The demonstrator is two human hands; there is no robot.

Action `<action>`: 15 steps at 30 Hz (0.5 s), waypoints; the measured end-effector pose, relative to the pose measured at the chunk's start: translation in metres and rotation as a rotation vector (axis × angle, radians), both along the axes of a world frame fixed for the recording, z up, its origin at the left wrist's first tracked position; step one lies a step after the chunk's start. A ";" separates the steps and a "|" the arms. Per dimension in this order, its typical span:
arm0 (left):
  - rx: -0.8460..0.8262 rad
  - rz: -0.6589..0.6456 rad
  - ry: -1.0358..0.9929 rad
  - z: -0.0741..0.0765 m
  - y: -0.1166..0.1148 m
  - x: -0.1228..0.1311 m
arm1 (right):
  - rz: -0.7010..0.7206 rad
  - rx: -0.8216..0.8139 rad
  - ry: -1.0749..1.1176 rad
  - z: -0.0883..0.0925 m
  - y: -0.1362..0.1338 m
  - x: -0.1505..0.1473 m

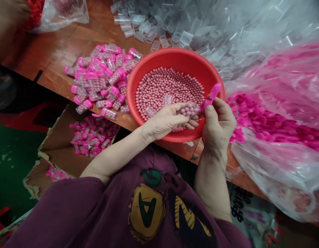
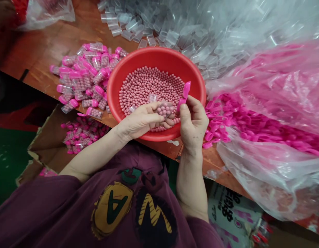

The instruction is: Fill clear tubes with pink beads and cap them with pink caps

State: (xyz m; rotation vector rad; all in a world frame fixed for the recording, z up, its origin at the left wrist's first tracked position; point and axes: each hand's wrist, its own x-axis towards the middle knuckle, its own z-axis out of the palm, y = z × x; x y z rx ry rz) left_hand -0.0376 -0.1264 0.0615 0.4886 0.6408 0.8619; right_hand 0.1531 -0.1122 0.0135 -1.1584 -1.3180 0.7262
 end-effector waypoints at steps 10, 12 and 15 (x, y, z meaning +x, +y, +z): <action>0.003 -0.004 -0.034 0.000 0.000 0.000 | 0.006 0.000 0.005 0.002 -0.006 0.001; 0.020 0.010 -0.006 0.000 -0.003 0.000 | 0.018 0.016 0.022 0.003 -0.007 0.000; 0.044 0.020 0.019 0.000 -0.005 0.000 | 0.009 0.028 -0.011 0.006 -0.008 -0.002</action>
